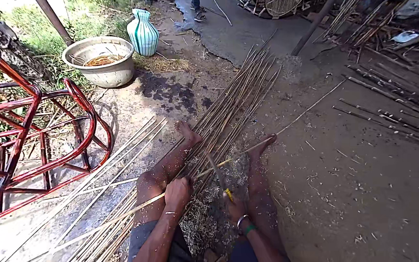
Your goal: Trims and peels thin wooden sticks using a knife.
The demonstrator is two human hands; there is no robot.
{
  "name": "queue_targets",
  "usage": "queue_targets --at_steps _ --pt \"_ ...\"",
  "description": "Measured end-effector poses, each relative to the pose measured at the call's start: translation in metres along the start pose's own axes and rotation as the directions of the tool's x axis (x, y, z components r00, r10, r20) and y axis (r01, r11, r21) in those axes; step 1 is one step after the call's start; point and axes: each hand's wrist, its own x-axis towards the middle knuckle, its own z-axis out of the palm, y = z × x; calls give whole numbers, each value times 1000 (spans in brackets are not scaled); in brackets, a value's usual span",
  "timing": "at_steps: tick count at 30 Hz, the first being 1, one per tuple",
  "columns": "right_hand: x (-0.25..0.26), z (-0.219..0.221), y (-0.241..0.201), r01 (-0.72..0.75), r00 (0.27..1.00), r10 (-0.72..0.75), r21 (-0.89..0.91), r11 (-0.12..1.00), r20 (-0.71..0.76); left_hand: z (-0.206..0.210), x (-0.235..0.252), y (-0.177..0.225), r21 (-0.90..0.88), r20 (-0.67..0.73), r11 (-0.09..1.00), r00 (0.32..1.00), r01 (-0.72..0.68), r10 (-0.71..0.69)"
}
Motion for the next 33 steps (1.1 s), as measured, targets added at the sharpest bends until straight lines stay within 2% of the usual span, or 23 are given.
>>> queue_targets --at_steps 1,2,5,7,8,9,11,12,14,15,18,19,21,22,24,25,27,28,30,31,33 --pt "2 2 7 -113 991 118 70 991 -70 3 -3 -1 13 9 1000 1000 -1 0" --pt "6 1 5 -144 984 151 82 986 -92 -1 -2 0 16 10 1000 1000 -1 1" --pt "5 -10 -1 32 999 -32 -37 999 -10 -9 0 1 2 6 1000 1000 -4 4" --pt "7 -11 4 -79 995 84 84 993 -59 -2 -2 0 3 10 1000 1000 10 -10" --pt "2 -3 3 -119 991 126 141 983 -37 1 -3 -1 9 12 1000 1000 12 -12" --pt "-2 -1 -5 -73 997 71 103 992 20 -1 -1 0 9 14 1000 1000 11 -11" --pt "-10 -2 -17 109 987 -97 -91 990 126 -5 2 -1 5 24 1000 1000 -2 1" --pt "-6 0 -13 112 991 -103 -112 987 81 -5 3 -3 7 26 1000 1000 -6 6" --pt "4 2 11 -48 995 45 -34 998 -92 1 0 -6 15 36 1000 999 -9 8" --pt "4 3 13 -76 992 73 -25 997 -103 1 -1 -6 24 40 1000 999 -12 12" --pt "-3 -7 -3 127 989 -115 -149 981 91 -8 3 -3 38 55 999 998 -12 10" --pt "-2 -8 -2 92 995 -87 -114 989 55 -7 3 -3 40 60 999 998 -4 2" --pt "-8 0 2 -68 997 69 26 997 -44 -1 -3 -5 59 74 998 997 3 -7" --pt "-7 0 -4 -55 998 55 2 998 -24 -4 -1 -4 61 70 998 998 -4 0" --pt "-12 -2 -10 76 994 -65 -140 987 82 -7 1 -6 67 59 998 998 -2 -2" --pt "-10 -3 -7 73 996 -64 -152 986 63 -7 2 -7 71 50 997 999 -1 -3" --pt "-6 -3 2 -63 997 62 -47 997 -37 -3 1 -7 75 43 997 999 6 -9" --pt "-6 -2 -1 -65 998 64 -46 997 -26 -4 1 -5 81 52 997 999 11 -16" --pt "-11 -6 -7 83 993 -67 -164 983 98 -9 1 -1 93 73 996 997 10 -16" --pt "-9 -6 -7 99 992 -84 -166 981 94 -11 3 -1 99 81 995 997 7 -15" --pt "-7 -2 1 -34 998 33 -32 999 -54 -8 2 -2 108 89 994 996 11 -21"
